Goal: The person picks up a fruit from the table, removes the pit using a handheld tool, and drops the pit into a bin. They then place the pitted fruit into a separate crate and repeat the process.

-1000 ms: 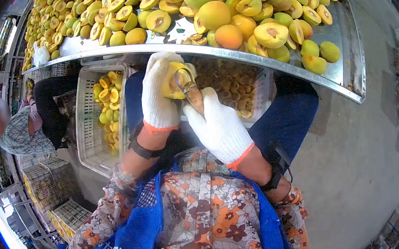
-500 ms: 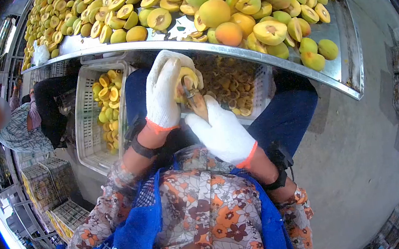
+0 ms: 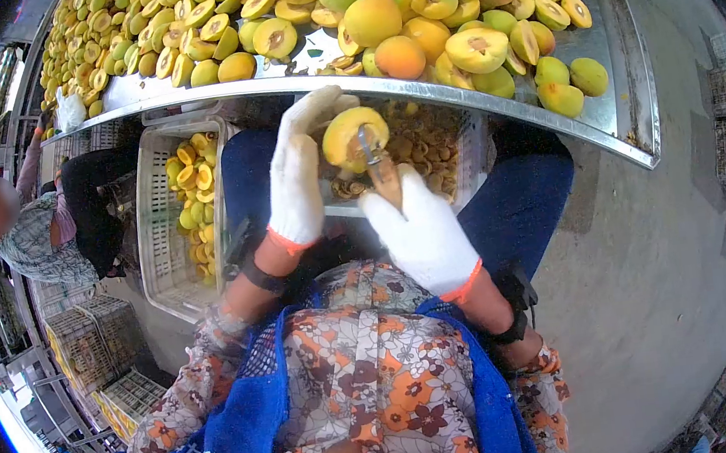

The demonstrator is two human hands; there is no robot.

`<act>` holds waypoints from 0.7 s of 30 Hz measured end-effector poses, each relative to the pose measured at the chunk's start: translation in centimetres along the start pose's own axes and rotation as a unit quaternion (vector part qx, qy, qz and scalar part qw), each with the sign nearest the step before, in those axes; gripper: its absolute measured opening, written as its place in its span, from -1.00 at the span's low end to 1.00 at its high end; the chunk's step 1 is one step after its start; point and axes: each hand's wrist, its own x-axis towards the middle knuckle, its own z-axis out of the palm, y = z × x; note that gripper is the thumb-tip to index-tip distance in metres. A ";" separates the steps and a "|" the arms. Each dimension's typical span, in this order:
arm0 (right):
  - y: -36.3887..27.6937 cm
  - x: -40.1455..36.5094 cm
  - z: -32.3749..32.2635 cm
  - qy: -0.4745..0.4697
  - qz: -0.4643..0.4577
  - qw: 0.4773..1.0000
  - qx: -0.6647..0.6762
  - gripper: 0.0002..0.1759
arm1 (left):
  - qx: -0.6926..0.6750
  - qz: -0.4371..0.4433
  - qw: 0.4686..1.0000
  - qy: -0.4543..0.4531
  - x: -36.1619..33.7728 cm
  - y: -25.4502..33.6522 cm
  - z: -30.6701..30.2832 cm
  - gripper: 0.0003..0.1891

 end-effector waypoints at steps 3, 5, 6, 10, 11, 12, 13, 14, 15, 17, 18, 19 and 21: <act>0.6 -0.1 1.4 -0.026 -0.005 0.999 0.047 -0.58 | 0.038 0.033 0.999 -0.014 -0.1 -0.6 1.2 -0.55; -0.6 -1.0 1.1 -0.054 0.046 0.993 0.096 -0.61 | 0.052 0.034 0.998 0.007 -0.1 -0.9 1.7 -0.59; -0.8 -1.2 1.0 -0.087 0.089 0.979 0.163 -0.65 | 0.047 0.013 0.999 0.021 -0.1 -0.8 1.9 -0.63; 0.1 -0.8 2.0 -0.093 0.103 0.974 0.177 -0.80 | 0.085 -0.108 0.991 -0.001 0.8 0.1 1.4 -0.64; -0.1 -0.7 1.9 -0.098 0.101 0.974 0.176 -0.80 | 0.082 -0.090 0.993 0.002 0.7 -0.2 1.3 -0.61; -0.4 -0.7 1.6 -0.124 0.126 0.961 0.215 -0.81 | 0.082 -0.090 0.993 0.004 0.7 -0.4 1.1 -0.61; -0.5 -0.8 1.4 -0.149 0.153 0.944 0.252 -0.83 | 0.107 -0.061 0.992 0.002 0.4 -0.5 0.9 -0.61; -0.3 -0.8 1.3 -0.151 0.154 0.944 0.252 -0.83 | 0.132 -0.031 0.991 0.001 0.4 -0.5 0.7 -0.60; 0.0 -0.7 1.3 -0.164 0.165 0.931 0.282 -0.84 | 0.133 -0.031 0.991 0.004 0.4 -0.6 0.5 -0.60; 0.1 -0.2 1.6 -0.183 0.172 0.917 0.308 -0.85 | 0.072 -0.162 0.984 -0.034 1.3 -0.5 0.0 -0.61; 0.2 -0.1 1.9 -0.163 0.170 0.925 0.298 -0.85 | 0.052 -0.189 0.980 -0.025 1.8 -1.0 0.2 -0.63; 0.1 -0.2 2.2 -0.142 0.168 0.932 0.288 -0.85 | 0.067 -0.159 0.985 -0.016 1.6 -1.5 0.3 -0.61; -0.2 0.1 1.7 -0.171 0.170 0.927 0.288 -0.86 | 0.082 -0.122 0.989 -0.006 1.6 -2.1 0.0 -0.60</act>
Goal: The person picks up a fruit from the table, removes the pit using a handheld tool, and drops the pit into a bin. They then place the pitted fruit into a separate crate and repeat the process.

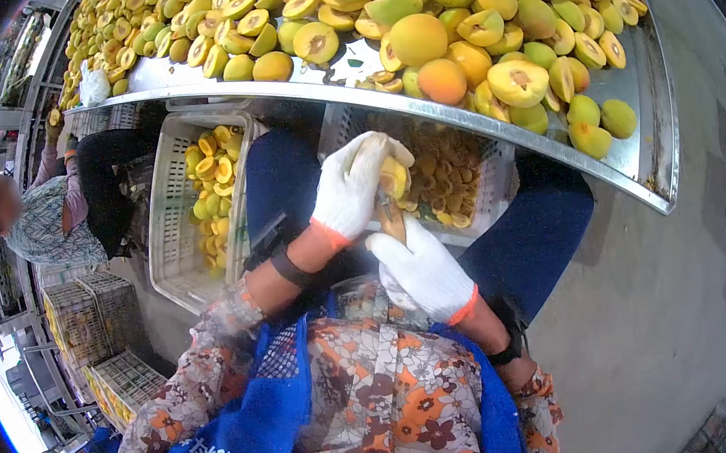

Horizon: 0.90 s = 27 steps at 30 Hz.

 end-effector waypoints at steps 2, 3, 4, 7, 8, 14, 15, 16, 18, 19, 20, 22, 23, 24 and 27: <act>0.2 0.0 -0.7 -0.052 0.030 0.997 0.045 -0.88 | 0.011 0.053 0.998 -0.020 -0.4 -0.2 -0.4 -0.58; 0.2 0.0 -0.7 -0.050 0.032 0.997 0.046 -0.88 | 0.009 0.050 0.998 -0.020 -0.4 -0.2 -0.8 -0.58; -0.1 0.1 -0.7 -0.085 0.055 0.991 0.086 -0.89 | -0.058 0.018 0.996 -0.072 0.0 0.4 -1.3 -0.56; -0.2 0.4 -0.3 -0.114 0.069 0.985 0.111 -0.88 | -0.144 -0.003 0.987 -0.076 -0.1 -0.2 -0.7 -0.51; -0.1 0.5 -0.3 -0.125 0.056 0.983 0.125 -0.88 | -0.154 0.010 0.986 -0.061 0.0 -0.4 -0.6 -0.50; -1.8 0.4 -0.3 -0.185 0.062 0.965 0.173 -0.87 | -0.257 0.022 0.964 -0.061 0.0 1.0 -1.1 -0.51; -2.1 0.3 -0.3 -0.208 0.072 0.963 0.155 -0.87 | -0.346 -0.024 0.938 0.007 -0.2 1.3 -1.1 -0.51; -2.2 0.2 -0.3 -0.231 0.082 0.960 0.137 -0.86 | -0.429 -0.070 0.897 0.074 -0.3 1.5 -1.1 -0.52; -1.7 0.1 -0.3 -0.186 0.068 0.975 0.100 -0.89 | -0.460 -0.042 0.886 0.049 0.3 0.8 -5.0 -0.58; -1.5 0.1 -0.4 -0.140 0.052 0.987 0.062 -0.91 | -0.418 0.002 0.908 0.035 0.3 1.0 -7.3 -0.61; -1.4 0.3 -1.0 -0.095 0.021 0.995 -0.003 -0.88 | -0.336 0.028 0.937 0.092 0.3 1.0 -9.6 -0.61; -1.0 0.5 -2.5 -0.052 0.015 0.998 -0.042 -0.85 | -0.034 0.081 0.972 0.219 0.5 1.4 -14.6 -0.64; -0.7 0.5 -3.2 -0.007 0.013 0.997 -0.077 -0.81 | 0.185 0.102 0.937 0.279 0.9 2.1 -16.0 -0.67; -0.5 0.5 -3.8 -0.002 0.028 0.996 -0.082 -0.78 | 0.188 0.105 0.936 0.278 1.5 2.4 -16.5 -0.67; 0.4 1.4 -3.9 -0.008 0.026 0.997 -0.065 -0.76 | 0.622 0.168 0.709 0.288 4.5 3.4 -16.1 -0.71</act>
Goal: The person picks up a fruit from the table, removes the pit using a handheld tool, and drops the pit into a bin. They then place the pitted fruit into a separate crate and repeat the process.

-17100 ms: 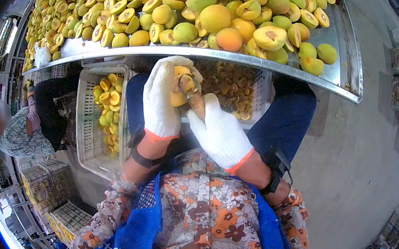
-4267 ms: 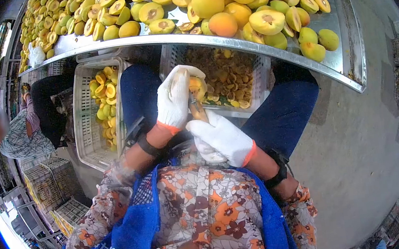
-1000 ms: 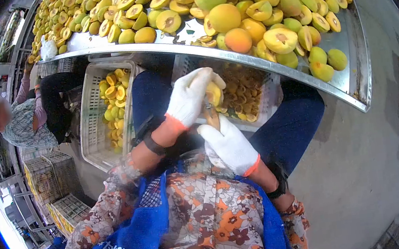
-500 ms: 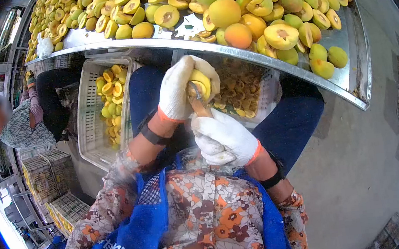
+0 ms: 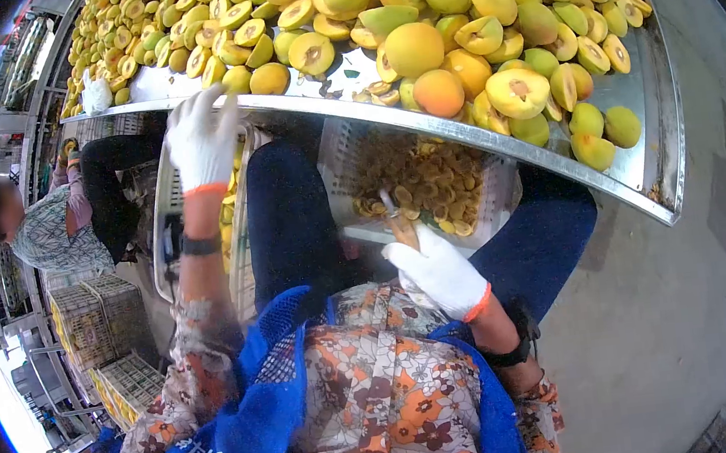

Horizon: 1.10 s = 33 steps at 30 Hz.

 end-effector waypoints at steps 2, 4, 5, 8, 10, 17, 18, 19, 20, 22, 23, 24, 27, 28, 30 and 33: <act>0.3 0.4 0.1 -0.016 -0.020 0.998 -0.064 -0.71 | -0.125 0.043 0.991 -0.012 2.0 2.9 2.3 -0.55; 0.0 0.5 1.2 0.031 -0.056 0.979 -0.195 -0.65 | -0.067 0.056 0.993 -0.080 4.3 5.3 4.8 -0.44; 0.5 0.6 1.0 0.035 -0.090 0.970 -0.222 -0.60 | -0.049 0.068 0.993 -0.081 5.2 5.6 6.7 -0.46; 0.5 0.1 1.0 0.062 -0.070 0.970 -0.225 -0.57 | -0.065 0.084 0.990 -0.088 5.8 6.8 8.4 -0.53; 1.1 0.5 0.6 0.074 -0.083 0.972 -0.209 -0.55 | -0.095 0.084 0.987 -0.096 5.4 7.2 8.1 -0.57; -1.4 -0.6 2.5 0.182 -0.323 0.840 -0.397 -0.63 | -0.639 -0.093 0.752 -0.132 -3.0 10.0 0.6 -0.69; -1.2 -0.7 2.3 0.170 -0.423 0.744 -0.489 -0.68 | -0.672 -0.135 0.705 -0.183 -4.3 10.1 -0.1 -0.70; -1.4 -0.7 2.6 0.169 -0.421 0.744 -0.490 -0.68 | -0.689 -0.164 0.670 -0.221 -5.4 10.4 -1.0 -0.72; -1.7 -0.7 3.0 0.159 -0.433 0.728 -0.506 -0.70 | -0.734 -0.171 0.619 -0.221 -6.4 10.8 -1.0 -0.78; -1.5 -0.8 3.5 0.150 -0.441 0.714 -0.523 -0.71 | -0.722 -0.202 0.618 -0.237 -7.2 11.5 -1.7 -0.80; -1.2 -0.8 3.5 0.157 -0.429 0.708 -0.539 -0.69 | -0.725 -0.188 0.627 -0.213 -7.6 11.7 -1.4 -0.79; -0.9 -0.7 3.6 0.163 -0.417 0.702 -0.554 -0.68 | -0.726 -0.188 0.625 -0.214 -7.8 11.9 -1.5 -0.79; -0.3 -0.5 3.6 0.171 -0.415 0.694 -0.564 -0.65 | -0.763 -0.206 0.572 -0.220 -8.0 12.2 -1.8 -0.73; -0.1 -0.4 3.4 0.180 -0.450 0.651 -0.584 -0.64 | -0.757 -0.207 0.581 -0.215 -8.1 12.2 -1.4 -0.70; 0.4 -0.2 3.1 0.182 -0.451 0.640 -0.595 -0.62 | -0.750 -0.208 0.590 -0.212 -8.4 12.2 -1.1 -0.66; 0.1 -0.2 3.0 0.166 -0.455 0.604 -0.633 -0.61 | -0.711 -0.194 0.650 -0.184 -8.3 12.5 -1.4 -0.61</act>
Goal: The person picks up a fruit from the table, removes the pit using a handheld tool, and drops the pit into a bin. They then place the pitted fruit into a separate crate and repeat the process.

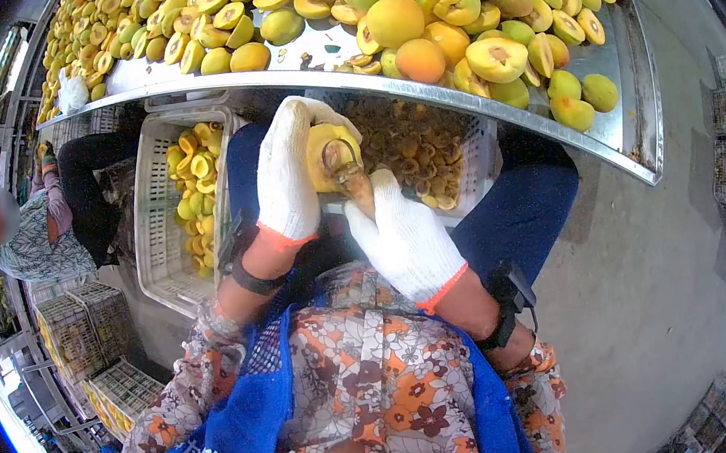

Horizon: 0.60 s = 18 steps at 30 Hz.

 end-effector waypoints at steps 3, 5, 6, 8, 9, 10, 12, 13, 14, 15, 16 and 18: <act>-0.3 -0.2 0.2 -0.020 0.025 0.998 0.050 -0.63 | 0.231 0.159 0.960 -0.023 -0.2 0.6 0.0 -0.53; -0.7 -0.1 0.4 -0.024 0.078 0.989 0.126 -0.64 | 0.161 0.066 0.985 -0.014 -0.3 1.2 0.5 -0.50; -1.0 0.0 0.3 -0.048 0.158 0.968 0.189 -0.63 | 0.161 0.065 0.985 -0.015 -0.2 1.5 0.6 -0.50; -1.3 0.3 -0.1 -0.070 0.236 0.936 0.251 -0.61 | 0.141 -0.036 0.987 -0.063 0.4 1.9 0.3 -0.50; -1.3 0.5 -0.4 -0.081 0.276 0.906 0.310 -0.59 | 0.142 -0.036 0.987 -0.064 0.6 1.8 0.2 -0.50; -1.3 0.7 -0.7 -0.092 0.315 0.870 0.367 -0.56 | 0.145 -0.032 0.986 -0.082 0.7 1.6 0.2 -0.48; -1.1 0.8 -1.4 -0.116 0.335 0.821 0.449 -0.58 | 0.149 -0.029 0.983 -0.102 0.7 1.5 0.2 -0.47; -0.9 0.8 -1.8 -0.139 0.350 0.764 0.524 -0.61 | 0.150 -0.043 0.981 -0.112 0.8 1.5 0.2 -0.46; -0.6 0.7 -2.0 -0.138 0.350 0.763 0.525 -0.61 | 0.151 -0.057 0.979 -0.123 0.8 1.4 0.2 -0.45; -0.3 0.5 -2.2 -0.164 0.369 0.702 0.587 -0.63 | 0.151 -0.058 0.979 -0.123 1.2 1.3 -0.2 -0.45; -0.1 0.4 -2.4 -0.188 0.385 0.635 0.643 -0.65 | 0.133 -0.095 0.972 -0.168 2.0 1.2 -0.9 -0.47; -0.1 0.3 -2.4 -0.175 0.390 0.653 0.625 -0.65 | 0.114 -0.130 0.962 -0.212 2.2 1.0 -1.0 -0.48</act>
